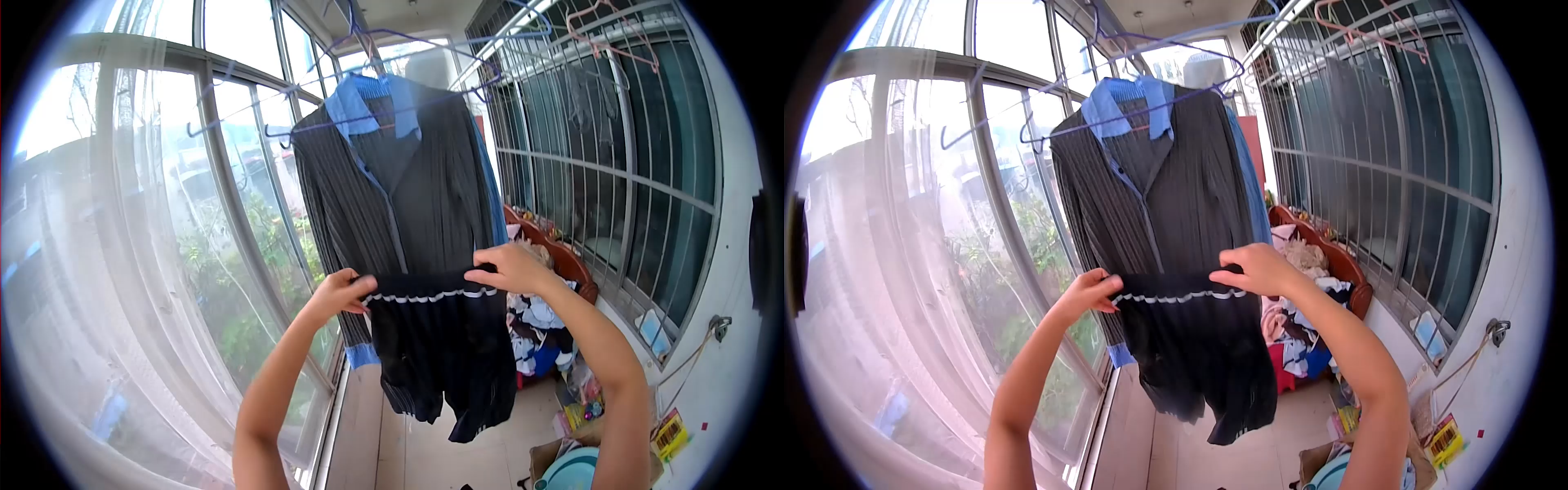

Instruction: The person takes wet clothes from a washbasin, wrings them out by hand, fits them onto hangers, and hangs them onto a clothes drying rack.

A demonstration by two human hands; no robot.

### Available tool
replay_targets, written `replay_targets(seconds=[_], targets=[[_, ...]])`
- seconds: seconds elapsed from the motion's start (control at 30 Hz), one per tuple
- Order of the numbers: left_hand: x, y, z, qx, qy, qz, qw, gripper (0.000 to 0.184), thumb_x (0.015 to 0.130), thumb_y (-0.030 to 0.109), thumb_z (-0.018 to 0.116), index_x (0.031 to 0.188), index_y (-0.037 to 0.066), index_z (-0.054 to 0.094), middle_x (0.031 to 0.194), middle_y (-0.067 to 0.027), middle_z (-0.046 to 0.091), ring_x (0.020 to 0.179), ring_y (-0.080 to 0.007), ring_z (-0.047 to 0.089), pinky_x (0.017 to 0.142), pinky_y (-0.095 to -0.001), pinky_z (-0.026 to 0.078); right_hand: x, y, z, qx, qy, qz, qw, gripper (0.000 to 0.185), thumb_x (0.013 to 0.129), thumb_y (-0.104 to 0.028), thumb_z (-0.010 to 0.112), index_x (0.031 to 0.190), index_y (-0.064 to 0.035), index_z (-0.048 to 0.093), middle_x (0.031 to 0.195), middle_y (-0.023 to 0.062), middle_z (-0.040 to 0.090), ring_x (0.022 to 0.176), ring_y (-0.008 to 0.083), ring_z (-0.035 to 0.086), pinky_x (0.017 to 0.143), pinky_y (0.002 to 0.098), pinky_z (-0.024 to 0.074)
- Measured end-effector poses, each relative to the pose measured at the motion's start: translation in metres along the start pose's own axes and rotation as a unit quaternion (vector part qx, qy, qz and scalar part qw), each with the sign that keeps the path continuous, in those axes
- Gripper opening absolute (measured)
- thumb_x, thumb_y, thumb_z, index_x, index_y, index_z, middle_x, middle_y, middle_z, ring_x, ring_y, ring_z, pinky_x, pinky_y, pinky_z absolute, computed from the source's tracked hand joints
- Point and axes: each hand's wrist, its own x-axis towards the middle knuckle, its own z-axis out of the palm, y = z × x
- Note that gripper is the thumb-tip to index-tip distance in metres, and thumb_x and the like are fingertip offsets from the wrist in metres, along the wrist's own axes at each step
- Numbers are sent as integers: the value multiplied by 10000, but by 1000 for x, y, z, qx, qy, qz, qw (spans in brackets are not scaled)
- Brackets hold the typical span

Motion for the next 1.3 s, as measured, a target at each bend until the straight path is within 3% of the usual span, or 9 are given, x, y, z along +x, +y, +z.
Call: replay_targets(seconds=[0.17,0.27,0.37,0.47,0.6,0.67,0.77,1.07,1.3], targets=[[19,23,-20,-147,172,18,974,204,816,233,620,772,64,515,705,-40,528,563,-141,565,505,-287,529,42,-29,-31,104,-82,-41,990,317,824,-289,626,701,-6,554,536,54,467,500,114,442,492,274,345],[35,33,-32,-265,127,11,956,107,806,132,602,819,62,523,747,-45,537,652,-165,587,575,-341,539,63,-49,-52,31,-163,-6,986,339,803,-364,611,693,-44,592,610,81,602,561,238,579,555,323,440],[44,56,-25,-320,124,-16,939,105,779,53,609,851,54,532,804,-54,559,733,-199,600,646,-388,531,97,-46,-74,-98,148,-78,981,280,730,-331,650,722,-62,573,740,87,566,810,258,565,694,365,449],[37,87,-14,-261,123,5,957,200,742,7,643,928,27,574,875,-94,627,760,-237,623,683,-384,522,144,-16,-110,-354,453,-59,816,414,711,-308,668,998,-42,532,1069,121,518,1021,289,474,869,394,389],[39,108,-4,-166,88,-16,982,229,727,46,676,922,-55,610,865,-130,645,731,-253,633,670,-388,520,193,9,-127,-316,457,-10,831,499,753,-365,663,1071,-9,521,976,134,586,887,261,556,760,400,455],[39,123,2,-143,115,6,983,223,733,56,671,916,-54,610,853,-130,645,724,-252,633,663,-385,519,203,-5,-134,88,204,156,962,413,811,-366,614,1010,-7,572,751,99,634,621,181,589,572,319,479],[40,155,-3,-150,147,54,976,175,762,66,634,887,-52,606,801,-132,637,707,-260,631,630,-378,519,218,4,-123,159,177,32,971,327,860,-336,556,880,-16,620,583,61,612,447,119,536,455,253,438],[83,194,-54,-132,182,117,967,259,807,189,625,913,-47,608,810,-111,648,687,-227,635,634,-347,524,202,-39,-91,231,306,106,918,315,903,-287,473,847,-10,611,596,92,631,414,144,568,441,265,453],[86,145,-29,189,216,126,950,402,719,293,684,869,-76,633,770,-115,620,694,-208,599,634,-322,465,204,-56,-92,382,365,117,841,337,901,-282,464,912,17,619,690,107,626,513,147,588,414,239,414]])
